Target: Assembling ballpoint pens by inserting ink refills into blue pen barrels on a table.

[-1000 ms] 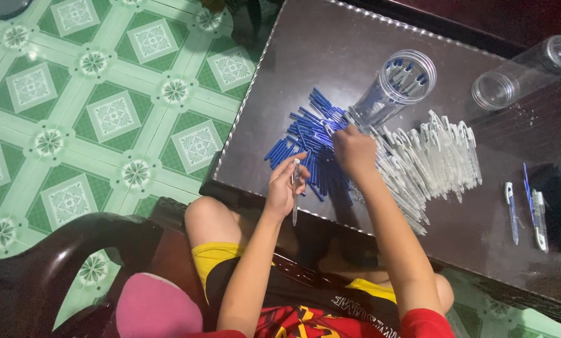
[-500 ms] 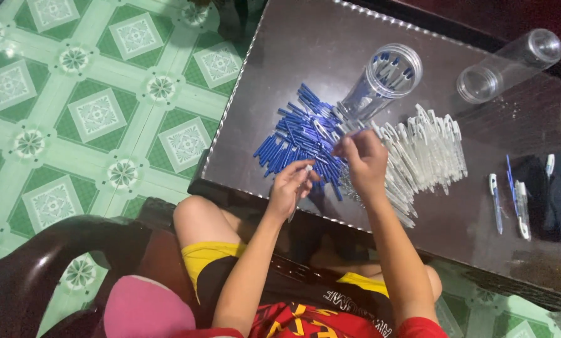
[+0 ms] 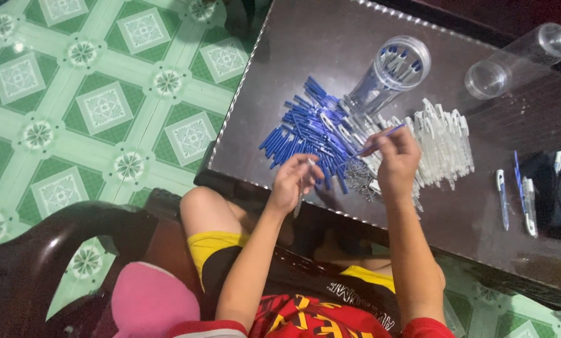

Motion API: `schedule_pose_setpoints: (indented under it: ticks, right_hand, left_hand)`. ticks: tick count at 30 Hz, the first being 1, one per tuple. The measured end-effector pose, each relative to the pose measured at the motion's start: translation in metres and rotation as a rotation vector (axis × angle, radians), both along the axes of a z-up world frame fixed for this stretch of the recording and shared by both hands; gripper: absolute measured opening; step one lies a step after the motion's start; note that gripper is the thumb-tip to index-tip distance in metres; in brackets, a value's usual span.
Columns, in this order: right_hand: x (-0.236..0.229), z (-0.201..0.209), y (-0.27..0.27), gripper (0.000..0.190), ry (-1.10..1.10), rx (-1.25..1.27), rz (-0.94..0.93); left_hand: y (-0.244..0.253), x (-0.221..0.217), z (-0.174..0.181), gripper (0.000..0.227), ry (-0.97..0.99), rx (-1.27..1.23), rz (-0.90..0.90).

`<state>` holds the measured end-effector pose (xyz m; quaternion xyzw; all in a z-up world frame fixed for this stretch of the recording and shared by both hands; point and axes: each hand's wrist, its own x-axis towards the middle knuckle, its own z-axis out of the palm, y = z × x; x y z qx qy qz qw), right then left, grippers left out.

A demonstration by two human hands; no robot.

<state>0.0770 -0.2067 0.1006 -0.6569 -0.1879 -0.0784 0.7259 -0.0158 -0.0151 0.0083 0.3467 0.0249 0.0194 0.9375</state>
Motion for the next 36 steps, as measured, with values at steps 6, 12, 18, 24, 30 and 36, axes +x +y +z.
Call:
schedule_pose_setpoints:
  ticks: [6,12,18,24,30,36]
  right_hand:
    - [0.011,-0.032,-0.003,0.006,0.529,0.252,0.009]
    - [-0.008,-0.089,-0.084,0.011,0.112,-1.171,-0.349]
    - [-0.023,-0.118,-0.073,0.021,-0.037,-1.333,-0.227]
    - [-0.023,-0.107,-0.06,0.021,-0.108,-1.385,-0.247]
    - [-0.012,-0.118,-0.062,0.013,-0.062,-1.304,-0.242]
    - [0.011,-0.13,-0.095,0.016,-0.041,-1.143,-0.229]
  left_hand:
    - [0.034,0.0,0.013,0.026,0.063,-0.141,0.17]
    - [0.058,-0.004,0.011,0.023,0.048,-0.085,0.247]
    - [0.048,0.004,0.0,0.024,0.066,-0.112,0.249]
    - [0.034,0.005,0.004,0.024,0.067,-0.063,0.221]
    - [0.016,0.001,0.007,0.022,0.187,0.091,0.159]
    - [-0.03,0.017,-0.013,0.024,0.237,0.224,0.049]
